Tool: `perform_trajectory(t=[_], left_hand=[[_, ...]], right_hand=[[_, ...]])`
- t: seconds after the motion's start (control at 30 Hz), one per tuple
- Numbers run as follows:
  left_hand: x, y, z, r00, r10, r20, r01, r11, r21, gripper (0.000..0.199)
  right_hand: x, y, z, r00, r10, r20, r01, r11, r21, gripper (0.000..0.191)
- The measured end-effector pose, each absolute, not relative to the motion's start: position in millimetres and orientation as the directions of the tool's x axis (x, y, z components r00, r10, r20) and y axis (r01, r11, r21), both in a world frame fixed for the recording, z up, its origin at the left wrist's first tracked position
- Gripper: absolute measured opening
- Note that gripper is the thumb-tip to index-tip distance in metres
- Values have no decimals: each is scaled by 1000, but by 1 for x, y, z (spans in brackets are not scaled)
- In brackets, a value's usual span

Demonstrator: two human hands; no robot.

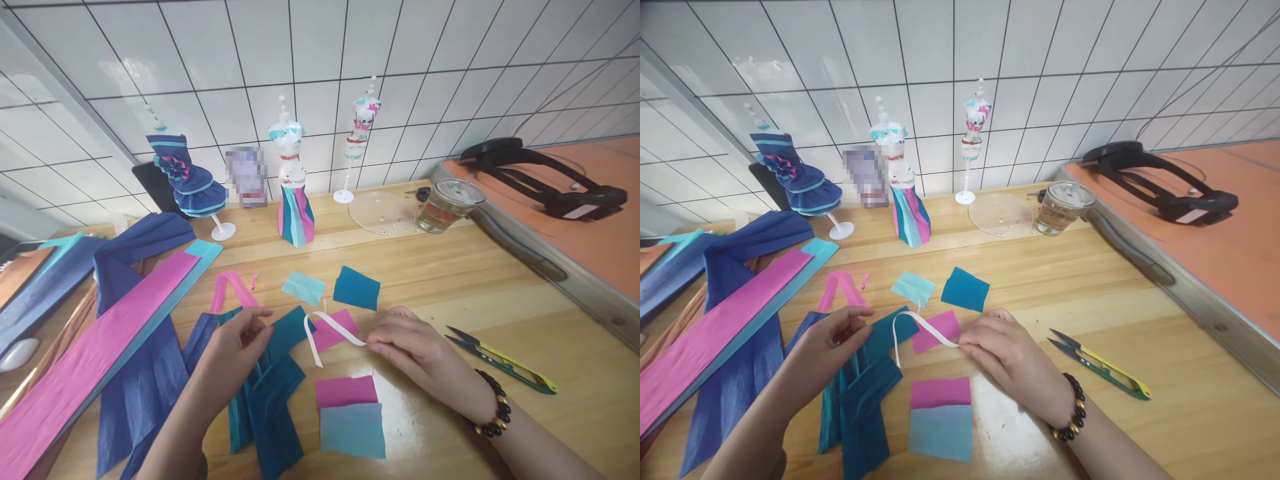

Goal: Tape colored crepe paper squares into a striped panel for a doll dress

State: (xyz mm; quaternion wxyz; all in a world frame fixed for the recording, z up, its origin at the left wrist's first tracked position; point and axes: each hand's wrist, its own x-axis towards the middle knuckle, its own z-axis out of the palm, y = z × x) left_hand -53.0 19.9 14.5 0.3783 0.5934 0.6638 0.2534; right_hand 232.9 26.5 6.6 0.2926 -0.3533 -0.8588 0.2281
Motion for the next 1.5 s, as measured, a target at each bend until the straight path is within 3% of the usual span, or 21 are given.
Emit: perform_trajectory(t=[0.07, 0.17, 0.3, 0.4, 0.53, 0.7, 1.03, 1.5], left_hand=[[-56, 22, 11, -90, 989, -115, 712, 145, 687, 28], [-54, 23, 11, -113, 985, 128, 868, 35, 496, 29], [-38, 15, 17, 101, 937, 333, 819, -268, 507, 27], [-25, 9, 17, 353, 887, 299, 756, -459, 467, 32], [-14, 5, 5, 457, 848, 270, 751, -530, 394, 22], [-13, 8, 0, 456, 850, 263, 757, -526, 387, 16], [-17, 8, 5, 415, 897, 150, 638, -405, 655, 19], [-17, 8, 8, 370, 928, -46, 726, -258, 638, 17]], right_hand=[[231, 26, 7, -593, 734, 332, 468, 650, -599, 10], [229, 25, 7, -622, 724, 297, 481, 653, -585, 12], [225, 24, 7, -658, 698, 281, 511, 688, -515, 16], [223, 23, 7, -669, 690, 277, 534, 705, -467, 21], [221, 21, 7, -681, 686, 255, 546, 708, -447, 24], [221, 21, 11, -683, 692, 235, 543, 696, -470, 24], [224, 21, 11, -629, 738, 244, 577, 654, -490, 23], [223, 21, 6, -565, 782, 262, 620, 612, -491, 14]])
